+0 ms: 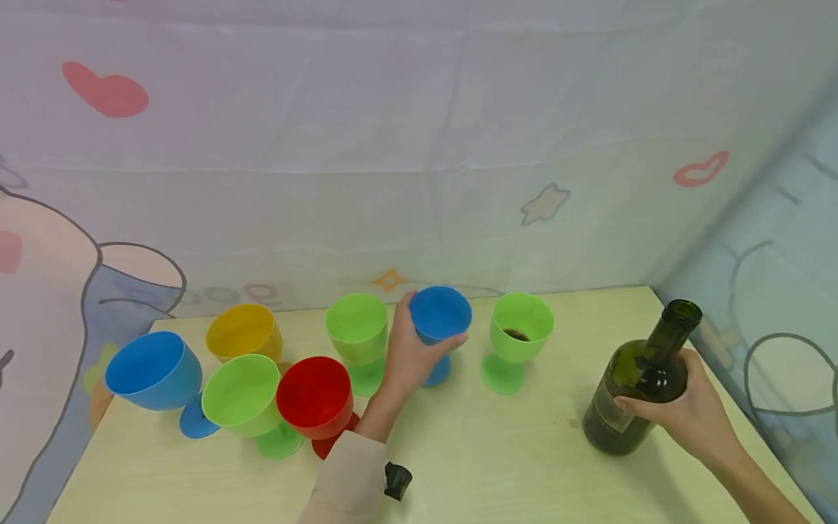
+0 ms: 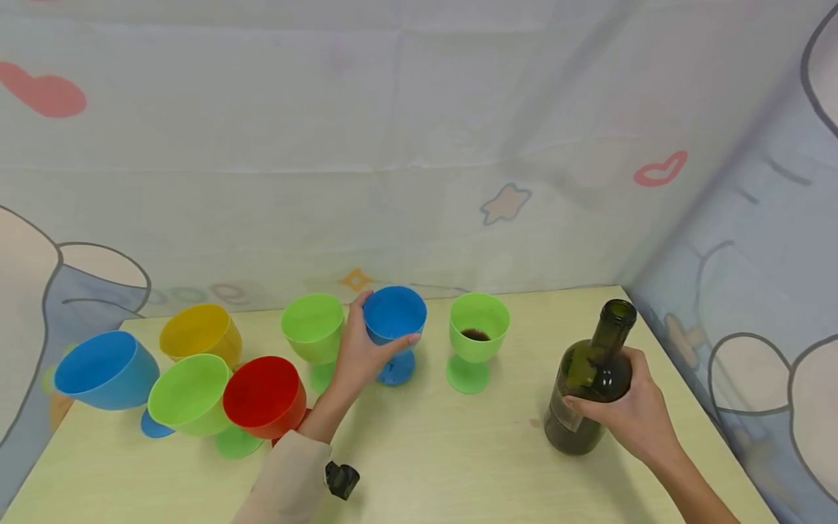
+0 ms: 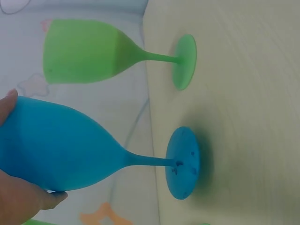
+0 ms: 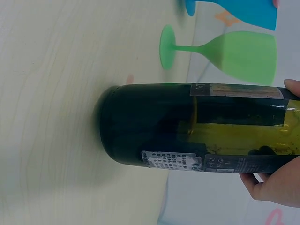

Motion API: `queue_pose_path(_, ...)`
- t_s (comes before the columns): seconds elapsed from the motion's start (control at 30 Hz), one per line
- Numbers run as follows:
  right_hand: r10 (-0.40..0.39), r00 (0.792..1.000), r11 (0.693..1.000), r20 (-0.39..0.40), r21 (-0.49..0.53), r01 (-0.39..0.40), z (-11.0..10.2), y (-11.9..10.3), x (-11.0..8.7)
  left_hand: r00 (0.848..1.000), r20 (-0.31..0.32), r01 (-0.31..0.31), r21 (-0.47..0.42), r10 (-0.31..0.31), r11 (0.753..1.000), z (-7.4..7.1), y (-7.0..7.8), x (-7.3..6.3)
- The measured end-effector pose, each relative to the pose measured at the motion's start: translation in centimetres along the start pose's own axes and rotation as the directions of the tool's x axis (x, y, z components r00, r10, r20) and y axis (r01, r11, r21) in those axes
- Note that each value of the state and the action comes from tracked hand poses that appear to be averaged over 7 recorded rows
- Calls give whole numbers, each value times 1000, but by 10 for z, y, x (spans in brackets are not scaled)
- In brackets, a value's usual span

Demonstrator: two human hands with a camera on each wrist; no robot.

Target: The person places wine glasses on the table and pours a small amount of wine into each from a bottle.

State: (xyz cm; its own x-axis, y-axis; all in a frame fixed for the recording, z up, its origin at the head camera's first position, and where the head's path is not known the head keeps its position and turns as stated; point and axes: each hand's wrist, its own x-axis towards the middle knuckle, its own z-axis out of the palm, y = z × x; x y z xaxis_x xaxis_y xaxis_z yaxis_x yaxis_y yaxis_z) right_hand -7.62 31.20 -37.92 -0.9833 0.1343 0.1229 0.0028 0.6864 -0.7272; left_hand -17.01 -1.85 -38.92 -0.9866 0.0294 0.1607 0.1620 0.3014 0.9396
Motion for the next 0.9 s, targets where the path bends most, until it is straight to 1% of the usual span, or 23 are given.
queue_pose_path(0.17, -10, 1000, 1000, -10, -15, 10, 1, -1, 1, 999, 39, -29, -5, 29, 1000, -2, 7, -10)
queue_pose_path(0.3, -11, 1000, 1000, -10, -18, 11, 1, -1, 1, 997, 69, -38, -1, 38, 999, -4, 11, -18)
queue_pose_path(0.53, -10, 1000, 1000, -4, -10, 10, 2, -2, 0, 993, 117, -20, 11, 18, 1000, -7, 16, -31)
queue_pose_path(0.73, -18, 1000, 1000, -9, -23, 18, 3, -4, 0, 989, 145, -15, 14, 12, 1000, -10, 20, -38)
queue_pose_path(0.9, -50, 999, 998, -9, -50, 50, 6, -8, 0, 985, 173, 2, 29, -7, 1000, -12, 25, -44)
